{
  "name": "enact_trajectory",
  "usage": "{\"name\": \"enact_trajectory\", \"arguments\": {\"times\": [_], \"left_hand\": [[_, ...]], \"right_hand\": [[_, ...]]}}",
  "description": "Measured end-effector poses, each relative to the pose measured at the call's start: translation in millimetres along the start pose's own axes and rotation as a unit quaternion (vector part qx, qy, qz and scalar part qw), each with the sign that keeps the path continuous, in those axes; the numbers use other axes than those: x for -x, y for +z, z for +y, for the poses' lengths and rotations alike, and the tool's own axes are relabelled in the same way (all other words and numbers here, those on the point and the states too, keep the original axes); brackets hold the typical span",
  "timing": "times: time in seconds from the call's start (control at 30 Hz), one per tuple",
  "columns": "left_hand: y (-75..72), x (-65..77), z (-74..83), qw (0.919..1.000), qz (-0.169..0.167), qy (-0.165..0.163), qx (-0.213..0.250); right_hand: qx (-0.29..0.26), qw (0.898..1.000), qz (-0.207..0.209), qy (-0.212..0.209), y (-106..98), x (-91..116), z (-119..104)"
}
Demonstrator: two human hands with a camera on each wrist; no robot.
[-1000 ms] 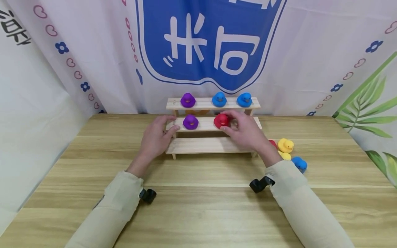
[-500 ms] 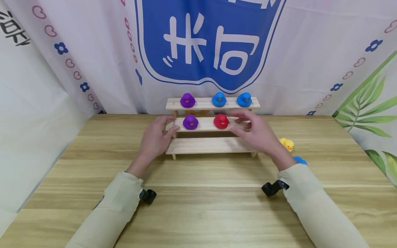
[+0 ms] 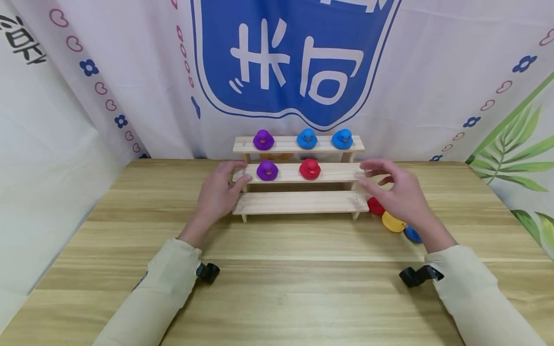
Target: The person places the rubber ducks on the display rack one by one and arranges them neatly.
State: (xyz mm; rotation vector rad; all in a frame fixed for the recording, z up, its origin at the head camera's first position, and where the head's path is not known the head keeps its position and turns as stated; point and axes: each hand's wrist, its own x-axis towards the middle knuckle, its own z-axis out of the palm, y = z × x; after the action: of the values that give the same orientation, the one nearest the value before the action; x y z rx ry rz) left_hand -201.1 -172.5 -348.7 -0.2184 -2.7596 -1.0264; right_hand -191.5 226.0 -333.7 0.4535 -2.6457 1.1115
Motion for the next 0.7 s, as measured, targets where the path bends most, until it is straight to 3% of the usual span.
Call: {"name": "enact_trajectory", "arguments": {"times": [0.3,0.7], "left_hand": [[0.8,-0.7,0.7,1.0,-0.006,-0.005,0.005],[1.0,0.5,-0.4,1.0,-0.003,-0.003,0.004]], "right_hand": [[0.01,0.999,0.017,0.036,-19.2,16.1,22.2],[0.007,0.996,0.003,0.085,-32.0,26.8,50.2]]}}
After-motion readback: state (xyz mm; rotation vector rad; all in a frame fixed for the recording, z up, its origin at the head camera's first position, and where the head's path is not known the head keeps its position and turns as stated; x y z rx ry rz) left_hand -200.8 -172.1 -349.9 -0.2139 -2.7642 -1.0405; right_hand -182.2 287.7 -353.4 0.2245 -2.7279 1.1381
